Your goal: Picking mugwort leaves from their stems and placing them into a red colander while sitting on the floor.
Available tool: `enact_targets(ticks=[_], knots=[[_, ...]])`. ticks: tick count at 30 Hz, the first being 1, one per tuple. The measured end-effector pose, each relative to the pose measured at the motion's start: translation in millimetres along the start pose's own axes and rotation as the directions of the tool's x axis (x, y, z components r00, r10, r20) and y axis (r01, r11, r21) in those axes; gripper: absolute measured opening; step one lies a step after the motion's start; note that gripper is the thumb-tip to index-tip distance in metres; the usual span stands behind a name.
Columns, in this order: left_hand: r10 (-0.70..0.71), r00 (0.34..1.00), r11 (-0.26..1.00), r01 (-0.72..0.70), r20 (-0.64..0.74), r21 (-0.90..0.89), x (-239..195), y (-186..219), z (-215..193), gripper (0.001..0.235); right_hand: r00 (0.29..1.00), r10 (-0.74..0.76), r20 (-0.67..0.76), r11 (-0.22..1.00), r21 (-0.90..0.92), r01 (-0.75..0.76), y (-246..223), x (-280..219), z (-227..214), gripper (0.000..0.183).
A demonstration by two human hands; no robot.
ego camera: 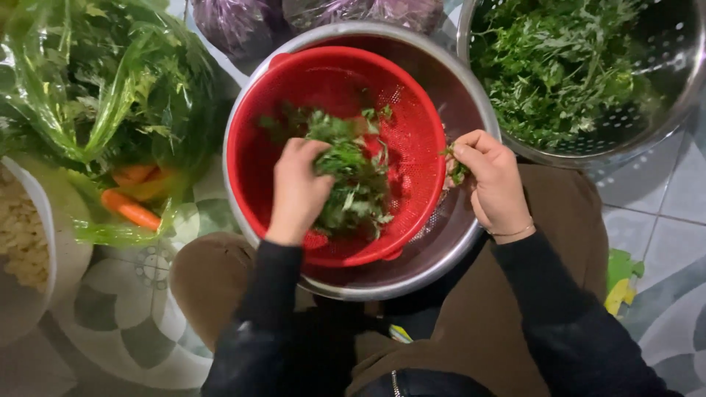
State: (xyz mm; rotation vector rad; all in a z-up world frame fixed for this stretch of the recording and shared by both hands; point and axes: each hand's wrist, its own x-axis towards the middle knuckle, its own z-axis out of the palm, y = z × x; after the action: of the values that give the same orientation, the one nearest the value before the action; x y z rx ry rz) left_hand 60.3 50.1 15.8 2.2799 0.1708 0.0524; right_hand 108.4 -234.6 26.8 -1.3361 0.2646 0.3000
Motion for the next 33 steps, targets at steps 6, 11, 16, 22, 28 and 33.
enact_targets(ticks=[6,11,16,22,28,33], knots=[[0.046,0.959,0.957,-0.122,-0.278,-0.263,-21.5,78.4,-64.4,0.048,1.0,-0.011,0.004,0.999,0.053,0.011,10.3,3.8,-6.1,0.009],[0.12,0.877,0.904,-0.291,-0.466,-0.314,-36.6,76.2,-43.2,0.044,1.0,-0.012,0.024,0.999,0.035,0.012,16.0,4.4,-7.2,0.008],[0.3,0.931,0.952,-0.305,-0.207,0.007,-56.9,21.7,-13.1,0.052,0.999,-0.004,0.033,1.0,-0.011,0.004,18.8,7.5,-10.0,0.008],[-0.208,0.938,0.937,0.11,0.276,0.332,-70.1,37.7,-52.9,0.032,0.999,0.01,0.04,1.0,-0.005,-0.009,17.3,5.9,-5.0,0.008],[-0.237,0.955,0.879,0.134,0.177,0.457,-44.0,29.6,-49.8,0.023,0.998,-0.002,0.061,0.999,-0.048,0.005,5.4,-3.8,5.6,0.02],[0.041,0.995,0.914,-0.002,-0.088,0.405,3.1,38.6,5.3,0.018,0.995,0.011,0.103,0.988,-0.152,0.005,1.9,-8.4,12.2,0.028]])
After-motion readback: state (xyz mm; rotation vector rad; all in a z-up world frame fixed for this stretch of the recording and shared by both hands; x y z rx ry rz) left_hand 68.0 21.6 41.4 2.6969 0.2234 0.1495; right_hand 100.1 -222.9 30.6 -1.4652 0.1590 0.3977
